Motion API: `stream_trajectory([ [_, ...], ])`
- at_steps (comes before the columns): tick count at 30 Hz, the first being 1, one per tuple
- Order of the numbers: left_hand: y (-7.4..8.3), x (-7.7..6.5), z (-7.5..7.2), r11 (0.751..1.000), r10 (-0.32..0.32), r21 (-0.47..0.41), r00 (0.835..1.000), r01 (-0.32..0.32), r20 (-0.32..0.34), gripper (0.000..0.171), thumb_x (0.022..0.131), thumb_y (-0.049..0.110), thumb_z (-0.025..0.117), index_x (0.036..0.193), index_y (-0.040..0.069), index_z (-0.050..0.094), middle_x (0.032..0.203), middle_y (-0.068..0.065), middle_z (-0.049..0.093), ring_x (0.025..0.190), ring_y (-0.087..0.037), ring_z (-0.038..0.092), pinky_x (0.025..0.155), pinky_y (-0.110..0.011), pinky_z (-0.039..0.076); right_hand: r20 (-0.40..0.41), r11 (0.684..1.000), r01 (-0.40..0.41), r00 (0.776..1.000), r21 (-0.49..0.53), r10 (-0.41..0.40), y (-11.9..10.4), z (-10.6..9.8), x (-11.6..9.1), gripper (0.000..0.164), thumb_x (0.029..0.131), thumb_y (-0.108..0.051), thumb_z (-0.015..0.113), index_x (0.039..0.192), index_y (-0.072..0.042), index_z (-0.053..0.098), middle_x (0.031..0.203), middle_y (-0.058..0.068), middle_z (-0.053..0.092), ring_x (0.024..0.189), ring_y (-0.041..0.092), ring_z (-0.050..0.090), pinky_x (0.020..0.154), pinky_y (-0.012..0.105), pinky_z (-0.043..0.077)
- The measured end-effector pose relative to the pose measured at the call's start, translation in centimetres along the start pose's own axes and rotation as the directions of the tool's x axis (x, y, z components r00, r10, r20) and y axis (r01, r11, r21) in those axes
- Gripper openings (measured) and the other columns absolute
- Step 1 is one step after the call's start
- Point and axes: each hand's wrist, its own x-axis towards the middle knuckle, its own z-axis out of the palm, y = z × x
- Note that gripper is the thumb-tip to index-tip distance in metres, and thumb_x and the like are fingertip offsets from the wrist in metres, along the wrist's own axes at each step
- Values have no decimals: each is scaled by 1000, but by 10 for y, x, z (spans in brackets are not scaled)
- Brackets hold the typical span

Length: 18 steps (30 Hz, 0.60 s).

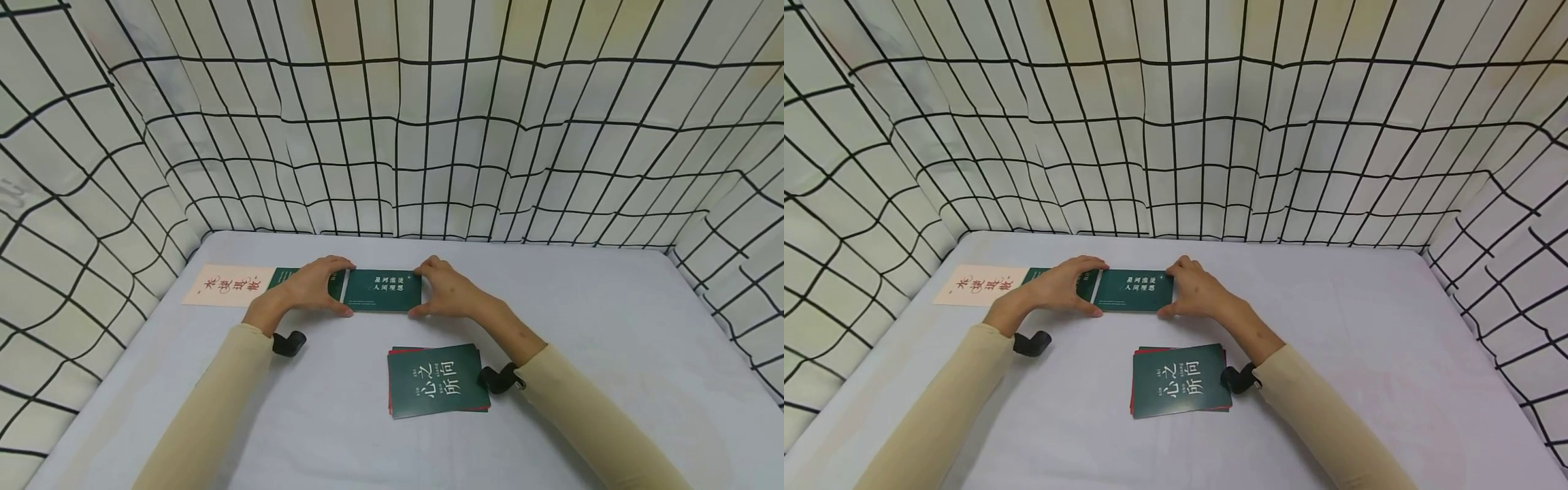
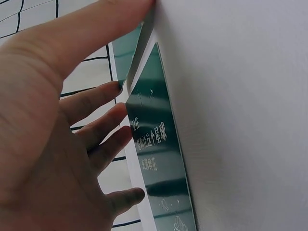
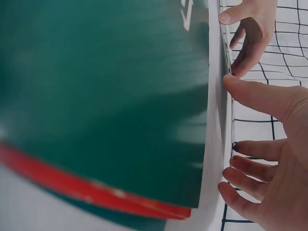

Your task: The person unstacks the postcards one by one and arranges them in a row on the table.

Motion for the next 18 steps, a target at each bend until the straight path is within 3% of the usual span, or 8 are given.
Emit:
stream_trajectory([
  [18,0,-2,-2,1000,-20,-7,999,20,36,93,80,36,91,156,7,46,166,-19,36,153,-45,34,126,-71,19,18,999,4,1000,-54,-3,-2,1,2,83,83,-42,88,148,-3,54,152,13,52,141,31,48,120,47,44],
])
